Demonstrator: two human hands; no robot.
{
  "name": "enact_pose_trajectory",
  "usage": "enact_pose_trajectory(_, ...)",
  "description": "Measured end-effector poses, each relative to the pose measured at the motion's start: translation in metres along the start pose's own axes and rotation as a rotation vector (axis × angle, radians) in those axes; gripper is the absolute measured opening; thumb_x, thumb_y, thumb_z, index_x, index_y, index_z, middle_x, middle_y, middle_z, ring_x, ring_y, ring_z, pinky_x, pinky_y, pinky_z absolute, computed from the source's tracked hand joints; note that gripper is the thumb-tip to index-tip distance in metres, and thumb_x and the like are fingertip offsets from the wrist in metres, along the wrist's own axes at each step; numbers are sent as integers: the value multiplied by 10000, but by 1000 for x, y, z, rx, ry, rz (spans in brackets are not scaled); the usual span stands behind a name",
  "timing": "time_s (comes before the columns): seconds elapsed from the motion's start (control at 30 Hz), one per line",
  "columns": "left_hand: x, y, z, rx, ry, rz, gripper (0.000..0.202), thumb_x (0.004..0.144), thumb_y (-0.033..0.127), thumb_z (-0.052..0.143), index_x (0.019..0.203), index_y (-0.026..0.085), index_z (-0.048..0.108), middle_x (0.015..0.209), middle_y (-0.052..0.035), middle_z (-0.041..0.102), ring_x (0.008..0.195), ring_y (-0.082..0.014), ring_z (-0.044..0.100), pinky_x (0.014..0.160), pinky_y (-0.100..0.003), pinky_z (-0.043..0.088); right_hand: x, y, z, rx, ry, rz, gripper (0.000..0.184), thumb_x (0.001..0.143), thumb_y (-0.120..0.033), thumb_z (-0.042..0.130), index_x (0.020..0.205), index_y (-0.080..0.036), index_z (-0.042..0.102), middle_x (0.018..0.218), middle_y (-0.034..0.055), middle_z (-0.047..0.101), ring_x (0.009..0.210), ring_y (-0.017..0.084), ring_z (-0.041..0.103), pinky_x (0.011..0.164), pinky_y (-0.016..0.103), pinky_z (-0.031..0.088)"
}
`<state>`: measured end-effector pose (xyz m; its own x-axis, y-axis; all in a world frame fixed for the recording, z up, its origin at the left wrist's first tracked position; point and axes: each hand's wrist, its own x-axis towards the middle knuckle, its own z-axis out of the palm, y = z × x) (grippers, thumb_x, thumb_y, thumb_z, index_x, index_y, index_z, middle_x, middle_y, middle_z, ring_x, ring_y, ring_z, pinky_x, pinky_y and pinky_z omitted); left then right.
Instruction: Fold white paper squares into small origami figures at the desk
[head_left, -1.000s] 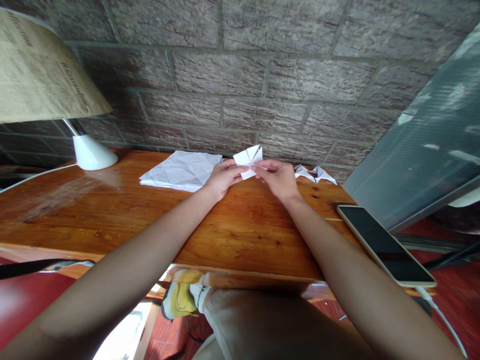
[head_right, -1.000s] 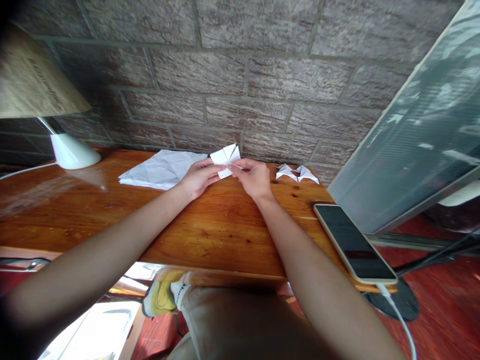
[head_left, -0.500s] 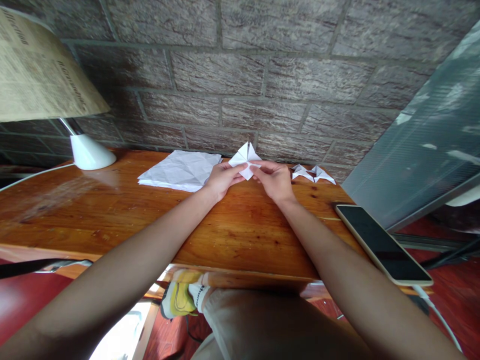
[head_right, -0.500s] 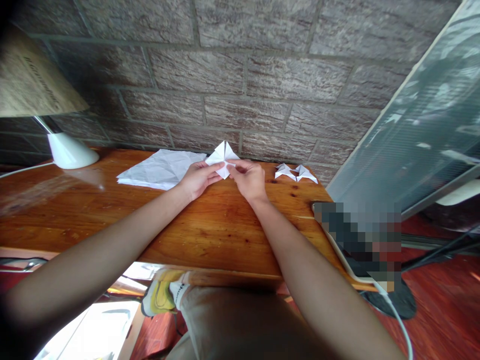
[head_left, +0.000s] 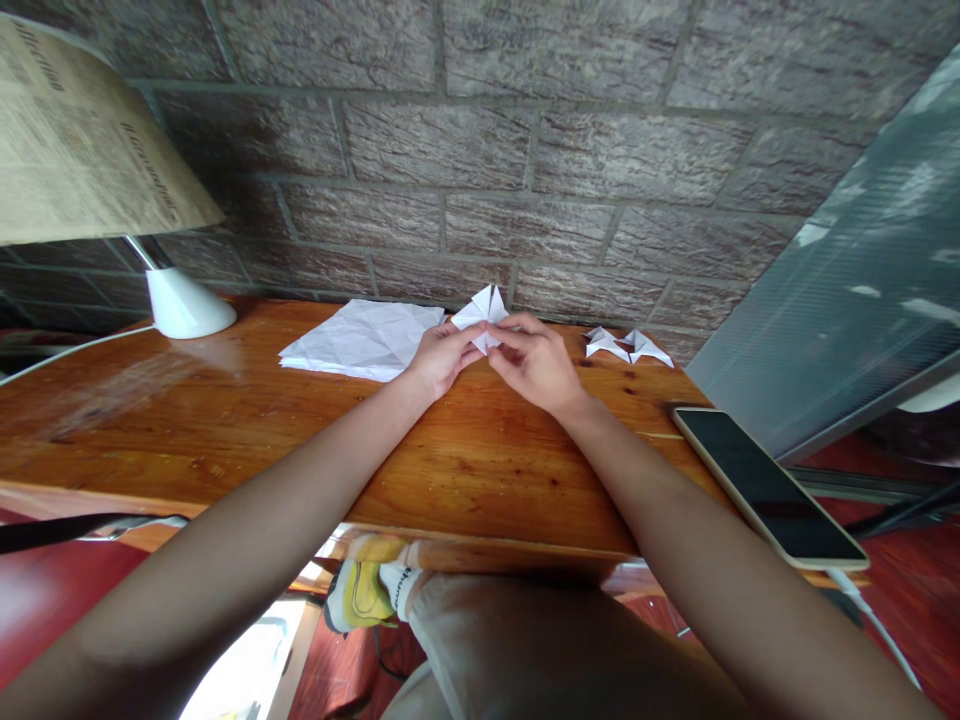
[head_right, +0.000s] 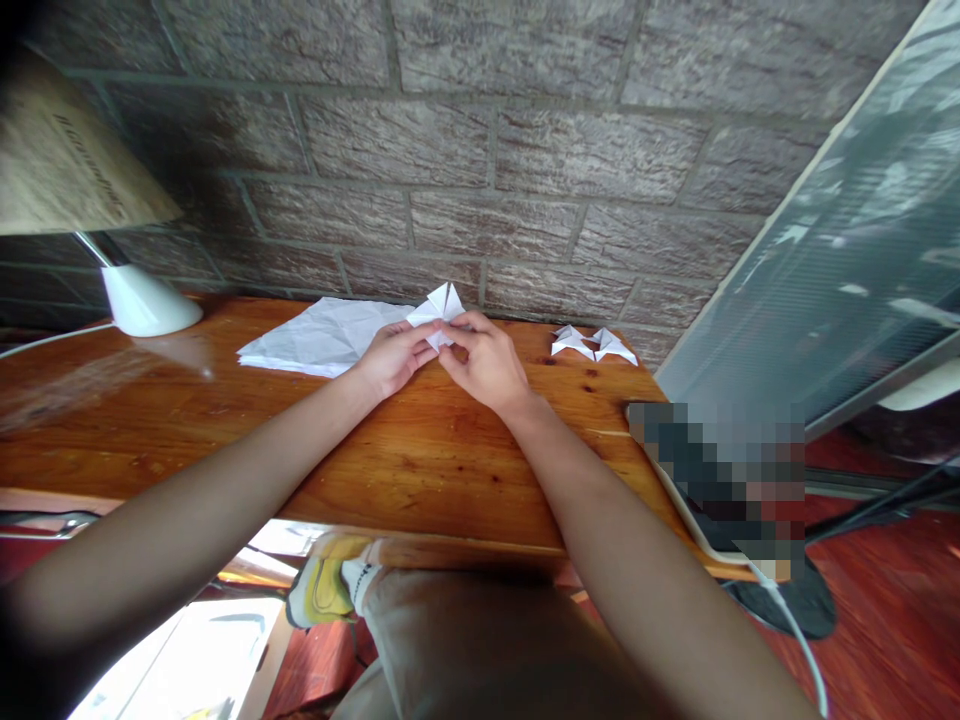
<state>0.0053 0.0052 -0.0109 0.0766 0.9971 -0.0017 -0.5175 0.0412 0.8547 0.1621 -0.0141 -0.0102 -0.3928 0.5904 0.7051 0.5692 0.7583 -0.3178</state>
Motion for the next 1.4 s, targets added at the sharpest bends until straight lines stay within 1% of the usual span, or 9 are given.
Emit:
enact_pose_trajectory(0.13,1,0,1,-32,3,12,214,648,194,873,728,138,683,791,-27,749,783,-127,697,868,-291,556,1,-2,-1,93,18,66,260,898,-280,594,1075,-234,779,1124,80,680,824,165,667,768,298,568)
enact_pose_trajectory(0.27,2,0,1,-21,2,21,248,605,184,903,717,128,688,784,-40,748,809,-150,710,899,-316,556,4,-5,-3,178,82,143,222,923,-293,574,961,-236,785,1060,67,732,949,194,688,850,315,559)
enact_pose_trajectory(0.5,0,2,2,17,-37,32,279,604,220,907,801,139,727,817,-38,757,830,-168,717,921,-342,553,3,1,5,386,192,385,148,839,-345,698,895,-210,725,951,43,728,771,165,707,791,317,579)
enact_pose_trajectory(0.63,1,1,1,29,-33,69,319,602,269,907,835,148,727,861,-44,764,861,-175,713,909,-345,552,5,2,13,587,300,590,373,708,-367,824,978,-197,632,923,21,715,707,155,717,746,323,614)
enact_pose_trajectory(0.77,3,-4,-1,60,-47,150,339,605,323,896,835,143,725,864,-46,759,804,-167,691,833,-328,555,8,-4,17,841,281,721,576,667,-346,867,1127,-198,553,793,-23,731,738,160,737,754,306,637)
enact_pose_trajectory(0.9,6,-8,-1,153,-15,225,326,642,376,869,827,156,717,817,-36,742,768,-165,674,758,-289,529,9,-11,15,912,283,811,570,703,-289,857,1185,-210,563,774,-28,751,778,156,753,747,274,633)
enact_pose_trajectory(1.07,4,-9,2,195,-17,250,321,673,413,852,823,173,701,770,-23,717,749,-163,660,732,-280,516,8,-13,12,954,157,846,195,784,-337,799,868,-188,706,819,30,772,812,137,757,731,212,594)
enact_pose_trajectory(1.27,3,-11,2,233,-53,318,295,716,426,820,808,172,702,761,-21,714,691,-148,633,652,-256,491,7,-13,11,947,167,812,230,748,-382,830,750,-187,708,765,33,765,739,132,738,660,200,560)
enact_pose_trajectory(1.4,4,-12,1,219,-51,292,302,707,428,824,830,177,710,736,-16,709,716,-156,648,687,-265,502,7,-13,10,916,153,807,265,742,-420,824,751,-186,702,771,38,762,743,136,735,648,202,553)
